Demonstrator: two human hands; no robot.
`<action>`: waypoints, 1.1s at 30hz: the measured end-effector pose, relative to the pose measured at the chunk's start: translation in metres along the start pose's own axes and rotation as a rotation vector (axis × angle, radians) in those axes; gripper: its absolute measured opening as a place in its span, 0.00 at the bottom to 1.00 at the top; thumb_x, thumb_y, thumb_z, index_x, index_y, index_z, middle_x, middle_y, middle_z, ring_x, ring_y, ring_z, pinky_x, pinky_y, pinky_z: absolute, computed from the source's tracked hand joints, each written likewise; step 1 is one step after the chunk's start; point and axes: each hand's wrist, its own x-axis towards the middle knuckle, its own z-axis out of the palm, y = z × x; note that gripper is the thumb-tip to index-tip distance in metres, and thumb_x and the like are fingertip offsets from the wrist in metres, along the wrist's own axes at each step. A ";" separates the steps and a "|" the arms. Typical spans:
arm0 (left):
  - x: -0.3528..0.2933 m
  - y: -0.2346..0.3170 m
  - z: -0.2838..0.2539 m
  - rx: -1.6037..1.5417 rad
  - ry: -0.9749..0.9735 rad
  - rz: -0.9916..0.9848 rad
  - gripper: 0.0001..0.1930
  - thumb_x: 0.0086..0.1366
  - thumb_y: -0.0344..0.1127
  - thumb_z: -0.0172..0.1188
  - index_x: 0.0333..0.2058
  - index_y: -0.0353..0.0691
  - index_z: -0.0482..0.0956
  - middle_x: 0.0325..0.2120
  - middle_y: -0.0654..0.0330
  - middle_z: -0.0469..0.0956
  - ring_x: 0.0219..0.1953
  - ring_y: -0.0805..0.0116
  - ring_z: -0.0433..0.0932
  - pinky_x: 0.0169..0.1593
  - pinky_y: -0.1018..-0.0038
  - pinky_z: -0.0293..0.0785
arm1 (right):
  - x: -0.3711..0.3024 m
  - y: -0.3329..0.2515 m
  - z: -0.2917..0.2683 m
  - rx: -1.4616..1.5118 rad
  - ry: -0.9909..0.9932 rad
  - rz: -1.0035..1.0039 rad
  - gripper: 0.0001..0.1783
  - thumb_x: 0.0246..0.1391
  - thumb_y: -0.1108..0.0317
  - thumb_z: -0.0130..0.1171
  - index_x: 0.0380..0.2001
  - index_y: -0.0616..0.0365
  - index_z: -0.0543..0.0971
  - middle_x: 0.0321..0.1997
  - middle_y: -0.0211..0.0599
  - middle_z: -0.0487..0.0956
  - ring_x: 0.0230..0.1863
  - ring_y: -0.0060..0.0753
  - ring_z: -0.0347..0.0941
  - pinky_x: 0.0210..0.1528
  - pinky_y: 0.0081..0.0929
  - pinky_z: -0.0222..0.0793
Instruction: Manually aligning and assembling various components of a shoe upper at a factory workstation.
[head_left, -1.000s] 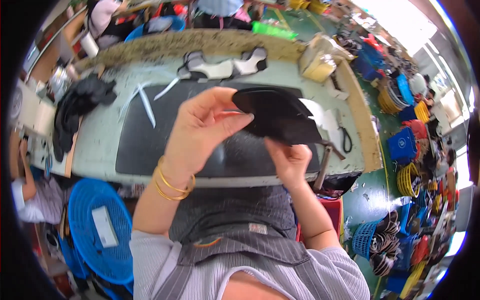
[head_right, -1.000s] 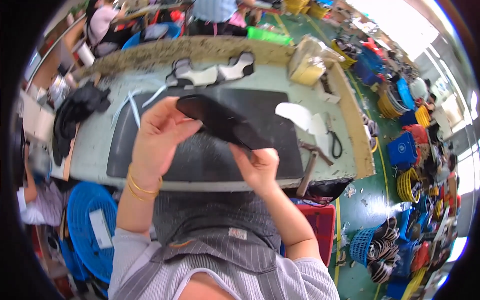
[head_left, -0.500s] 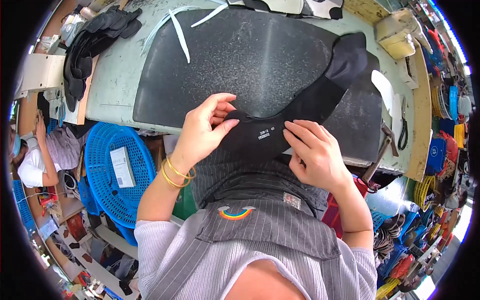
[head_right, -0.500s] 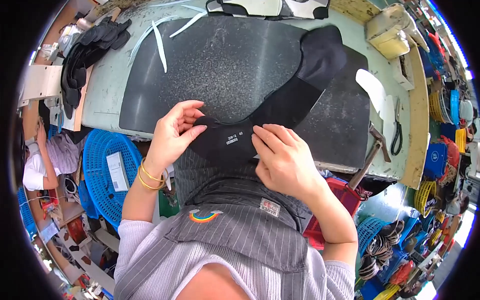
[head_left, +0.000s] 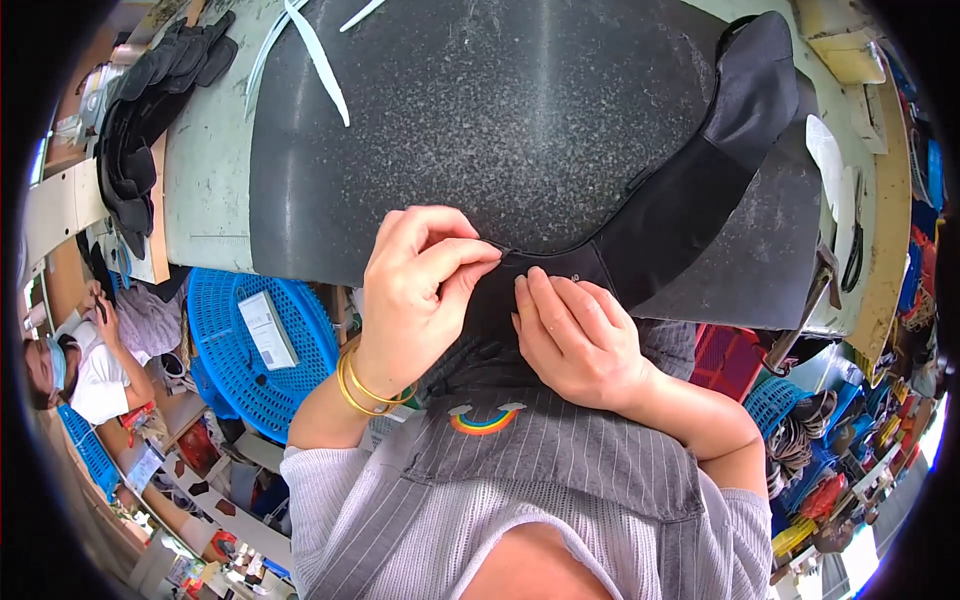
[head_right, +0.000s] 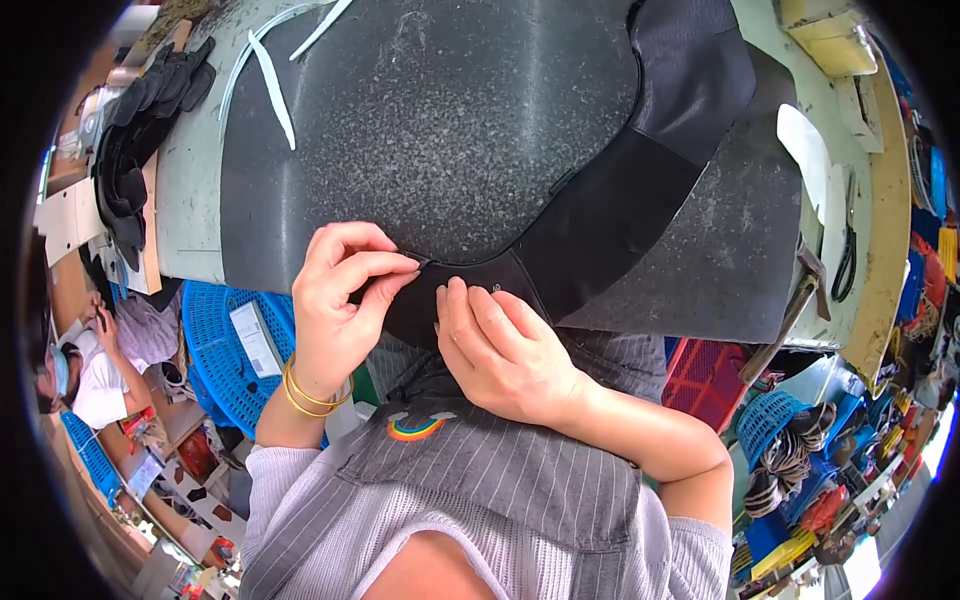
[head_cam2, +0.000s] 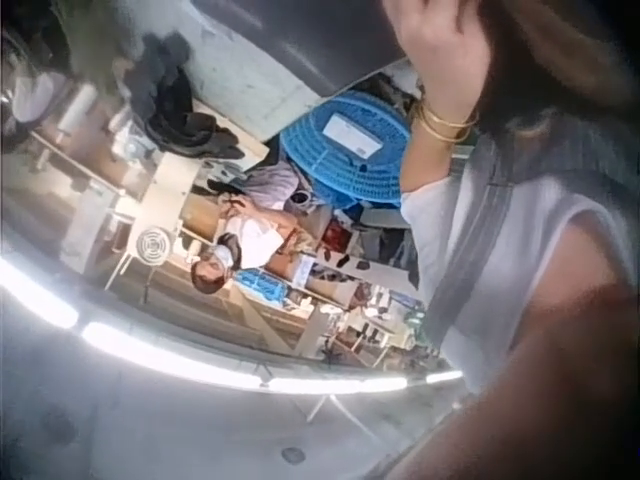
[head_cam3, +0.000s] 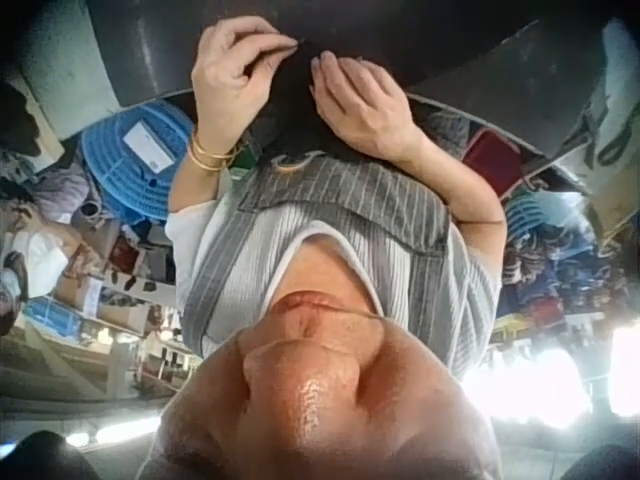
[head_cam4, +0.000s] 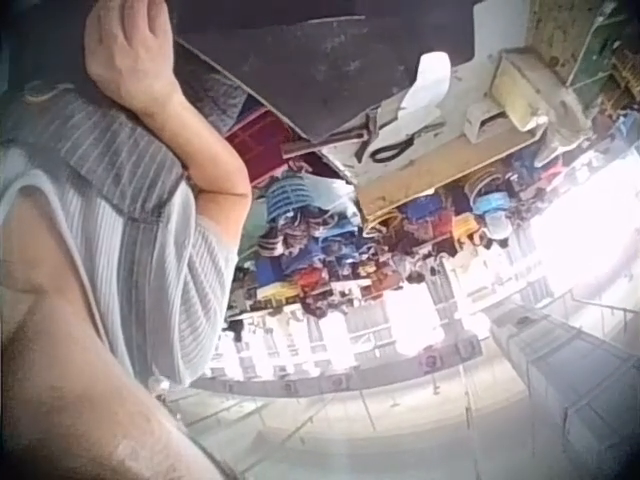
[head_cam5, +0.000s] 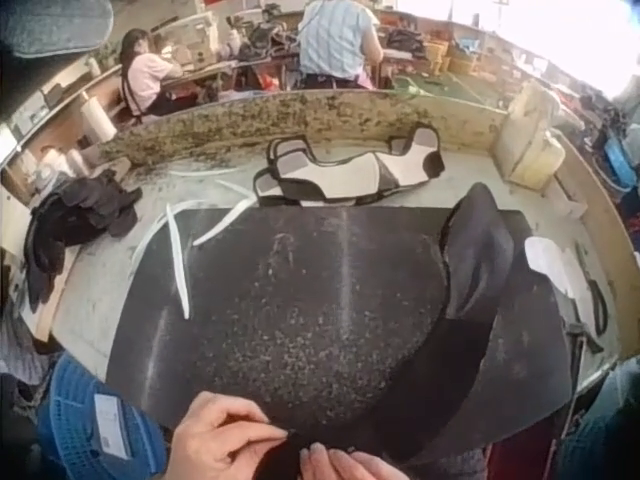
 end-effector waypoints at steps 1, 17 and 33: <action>-0.001 -0.001 0.002 0.071 0.019 0.119 0.11 0.47 0.21 0.63 0.32 0.38 0.81 0.31 0.60 0.77 0.34 0.61 0.76 0.38 0.68 0.74 | 0.000 0.000 0.001 -0.003 0.014 0.002 0.20 0.39 0.68 0.55 0.38 0.66 0.80 0.45 0.46 0.76 0.43 0.33 0.72 0.43 0.26 0.71; 0.024 0.026 -0.010 -0.274 -0.358 -0.543 0.20 0.56 0.22 0.64 0.47 0.35 0.69 0.36 0.59 0.80 0.37 0.78 0.76 0.41 0.80 0.72 | -0.006 0.006 0.011 0.084 0.139 -0.008 0.20 0.37 0.66 0.54 0.36 0.66 0.79 0.43 0.44 0.75 0.40 0.30 0.70 0.40 0.23 0.69; 0.013 0.037 0.015 0.071 -0.088 -0.231 0.16 0.55 0.20 0.62 0.40 0.34 0.67 0.30 0.57 0.80 0.34 0.73 0.79 0.39 0.77 0.75 | -0.007 0.013 0.014 0.108 0.147 -0.073 0.16 0.37 0.66 0.54 0.31 0.63 0.78 0.42 0.45 0.75 0.40 0.32 0.69 0.39 0.24 0.68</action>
